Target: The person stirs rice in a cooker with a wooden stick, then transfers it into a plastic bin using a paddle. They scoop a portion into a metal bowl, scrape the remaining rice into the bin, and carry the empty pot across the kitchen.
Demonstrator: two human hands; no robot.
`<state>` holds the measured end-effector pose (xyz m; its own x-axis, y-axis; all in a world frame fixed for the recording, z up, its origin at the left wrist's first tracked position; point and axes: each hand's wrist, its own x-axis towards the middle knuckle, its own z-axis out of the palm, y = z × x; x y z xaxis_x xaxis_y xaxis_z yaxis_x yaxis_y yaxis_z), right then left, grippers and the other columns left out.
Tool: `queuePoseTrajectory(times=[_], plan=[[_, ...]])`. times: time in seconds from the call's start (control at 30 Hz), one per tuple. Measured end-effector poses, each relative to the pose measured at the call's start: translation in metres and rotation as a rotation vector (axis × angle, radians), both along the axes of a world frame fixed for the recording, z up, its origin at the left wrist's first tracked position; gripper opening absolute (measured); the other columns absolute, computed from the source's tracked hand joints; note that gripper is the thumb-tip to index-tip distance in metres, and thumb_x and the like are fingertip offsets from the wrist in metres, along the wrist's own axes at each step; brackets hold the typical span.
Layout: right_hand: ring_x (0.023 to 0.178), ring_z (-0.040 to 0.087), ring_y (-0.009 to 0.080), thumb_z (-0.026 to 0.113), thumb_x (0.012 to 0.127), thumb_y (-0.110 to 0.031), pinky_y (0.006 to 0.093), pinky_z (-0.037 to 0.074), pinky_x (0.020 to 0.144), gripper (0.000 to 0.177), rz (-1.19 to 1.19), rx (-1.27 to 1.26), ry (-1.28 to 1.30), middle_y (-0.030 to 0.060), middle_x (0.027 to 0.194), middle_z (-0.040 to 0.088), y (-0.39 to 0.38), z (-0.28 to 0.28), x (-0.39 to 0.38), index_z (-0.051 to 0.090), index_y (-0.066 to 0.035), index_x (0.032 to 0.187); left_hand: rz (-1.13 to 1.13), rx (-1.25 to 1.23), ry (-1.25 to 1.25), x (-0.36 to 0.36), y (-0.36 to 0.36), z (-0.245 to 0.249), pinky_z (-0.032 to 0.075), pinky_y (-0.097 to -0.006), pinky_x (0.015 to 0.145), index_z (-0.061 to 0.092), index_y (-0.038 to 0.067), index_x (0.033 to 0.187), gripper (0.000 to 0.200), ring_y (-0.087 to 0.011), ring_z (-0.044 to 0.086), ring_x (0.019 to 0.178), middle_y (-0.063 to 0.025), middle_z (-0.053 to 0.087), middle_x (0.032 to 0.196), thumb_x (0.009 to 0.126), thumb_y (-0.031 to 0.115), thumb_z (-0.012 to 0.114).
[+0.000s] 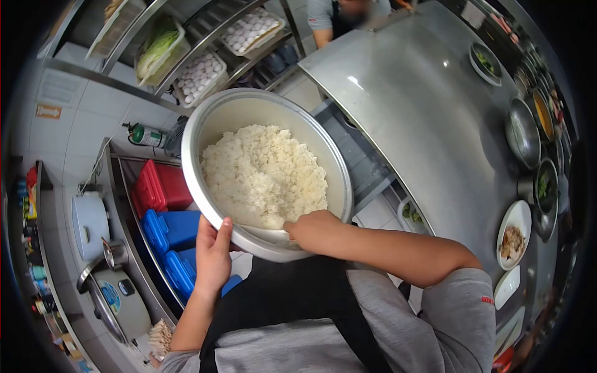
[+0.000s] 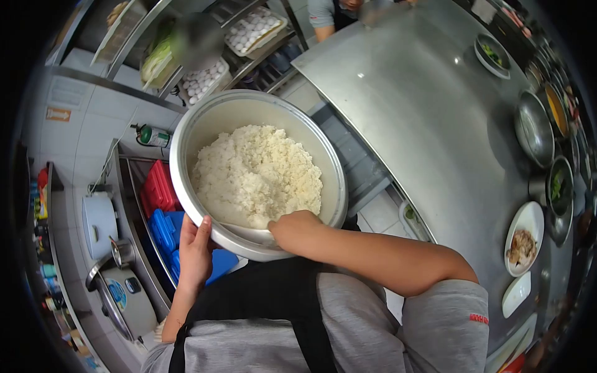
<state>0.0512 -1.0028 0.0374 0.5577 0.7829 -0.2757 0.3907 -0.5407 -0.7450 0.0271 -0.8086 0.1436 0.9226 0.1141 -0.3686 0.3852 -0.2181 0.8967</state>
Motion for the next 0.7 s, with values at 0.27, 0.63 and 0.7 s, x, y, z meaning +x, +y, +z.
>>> queuePoseTrajectory(times=[0.27,0.63,0.7], plan=[[0.084,0.066,0.0364,0.049,0.088,-0.012,0.0469,0.052,0.071,0.030,0.159,-0.148,0.168,0.0185,0.088,0.066,-0.058,0.004,0.008,0.052,-0.012,0.118,0.077,0.013,-0.019,-0.008,-0.015,0.001,0.054,-0.0234,0.056,0.044,0.003,0.121,0.025,-0.0103,0.063,0.073,-0.0060,0.062,0.094,0.100,0.017,0.047],[0.071,0.068,0.0317,0.050,0.085,-0.011,0.0430,0.054,0.055,0.016,-0.139,-0.141,-0.307,0.0130,0.075,0.062,-0.025,-0.054,-0.018,0.050,-0.011,0.101,0.050,0.045,-0.024,-0.021,-0.014,0.004,0.053,-0.0227,0.056,0.045,0.002,0.118,0.022,-0.0100,0.063,0.075,-0.0060,0.062,0.096,0.100,0.014,0.048],[0.070,0.067,0.0317,0.050,0.085,-0.011,0.0432,0.053,0.055,0.016,-0.147,-0.148,-0.328,0.0131,0.074,0.062,-0.029,-0.067,-0.019,0.050,-0.011,0.101,0.064,0.047,-0.035,-0.024,-0.014,0.002,0.053,-0.0226,0.056,0.045,0.002,0.119,0.023,-0.0097,0.063,0.074,-0.0057,0.061,0.096,0.100,0.015,0.048]])
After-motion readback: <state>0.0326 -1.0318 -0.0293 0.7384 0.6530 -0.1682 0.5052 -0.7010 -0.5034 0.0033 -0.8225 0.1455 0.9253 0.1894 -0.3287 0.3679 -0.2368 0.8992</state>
